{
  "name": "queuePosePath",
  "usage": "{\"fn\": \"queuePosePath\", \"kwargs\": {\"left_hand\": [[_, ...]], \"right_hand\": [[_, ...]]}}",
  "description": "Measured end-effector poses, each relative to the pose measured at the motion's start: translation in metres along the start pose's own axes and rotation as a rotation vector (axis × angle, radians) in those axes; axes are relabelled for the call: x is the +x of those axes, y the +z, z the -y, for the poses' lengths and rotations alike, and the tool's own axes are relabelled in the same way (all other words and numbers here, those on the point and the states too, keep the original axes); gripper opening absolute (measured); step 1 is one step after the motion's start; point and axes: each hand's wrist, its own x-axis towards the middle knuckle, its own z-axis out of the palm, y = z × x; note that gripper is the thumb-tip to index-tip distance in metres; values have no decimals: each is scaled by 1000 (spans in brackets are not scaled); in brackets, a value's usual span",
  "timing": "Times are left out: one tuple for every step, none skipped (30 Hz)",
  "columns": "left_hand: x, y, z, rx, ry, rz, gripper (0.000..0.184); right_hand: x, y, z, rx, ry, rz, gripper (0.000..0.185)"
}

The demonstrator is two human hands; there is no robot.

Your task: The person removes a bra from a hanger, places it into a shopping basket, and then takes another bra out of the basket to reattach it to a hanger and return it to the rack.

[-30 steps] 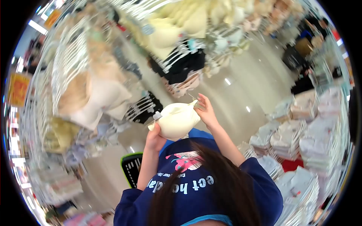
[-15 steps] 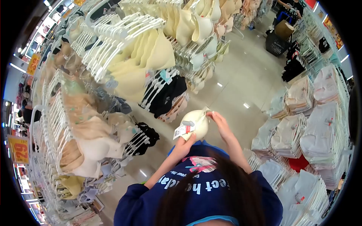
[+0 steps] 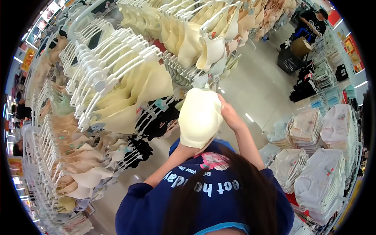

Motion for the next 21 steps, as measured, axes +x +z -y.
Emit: {"fn": "queuePosePath", "kwargs": {"left_hand": [[3, 3, 1, -46, -77, -37, 35], [5, 11, 5, -204, -202, -86, 36], [6, 11, 6, -169, -237, -75, 37], [9, 11, 5, -135, -271, -63, 38], [8, 14, 8, -115, -299, -39, 38], [5, 18, 12, -92, -331, -17, 37], [4, 20, 12, -29, -330, -31, 37], [3, 22, 12, 34, -330, -44, 36], [4, 24, 8, 135, -293, -87, 34], [3, 27, 5, 235, -256, -126, 33], [-1, 32, 4, 209, -303, -114, 31], [-10, 39, 3, 182, -351, -105, 29], [-19, 46, 2, 155, -397, -99, 28], [-32, 53, -4, 126, -532, -100, 23], [-36, 54, -12, 26, -616, -160, 22], [-37, 53, -20, -77, -694, -223, 21], [-36, 52, -28, -185, -764, -289, 19], [-40, 46, -36, -254, -849, -267, 18], [-44, 39, -45, -328, -932, -245, 17], [-42, 33, -56, -234, -894, -328, 14], [-40, 29, -65, -136, -856, -413, 13]], "right_hand": [[2, -1, 3, 37, 117, 42, 43], [4, -2, 8, 71, 233, 91, 41], [9, -1, 14, 104, 350, 145, 40], [13, 1, 15, 213, 380, 121, 35], [16, -2, 15, 219, 386, 149, 32], [19, -5, 14, 228, 393, 182, 30], [23, -6, 13, 241, 400, 219, 27], [27, -8, 14, 242, 406, 258, 25], [31, -11, 16, 245, 413, 295, 24], [33, -14, 17, 247, 421, 331, 22], [35, -16, 16, 211, 347, 369, 21], [36, -19, 15, 175, 272, 407, 20], [38, -20, 15, 142, 193, 446, 19], [41, -21, 17, 147, 122, 486, 19], [43, -21, 21, 151, 50, 522, 19], [45, -25, 24, 153, -22, 556, 19], [46, -32, 27, 97, -37, 621, 20], [46, -40, 29, 41, -52, 685, 21], [44, -47, 33, -15, -65, 748, 22], [44, -49, 43, -22, -46, 777, 24], [44, -54, 47, -36, -89, 820, 22]]}}
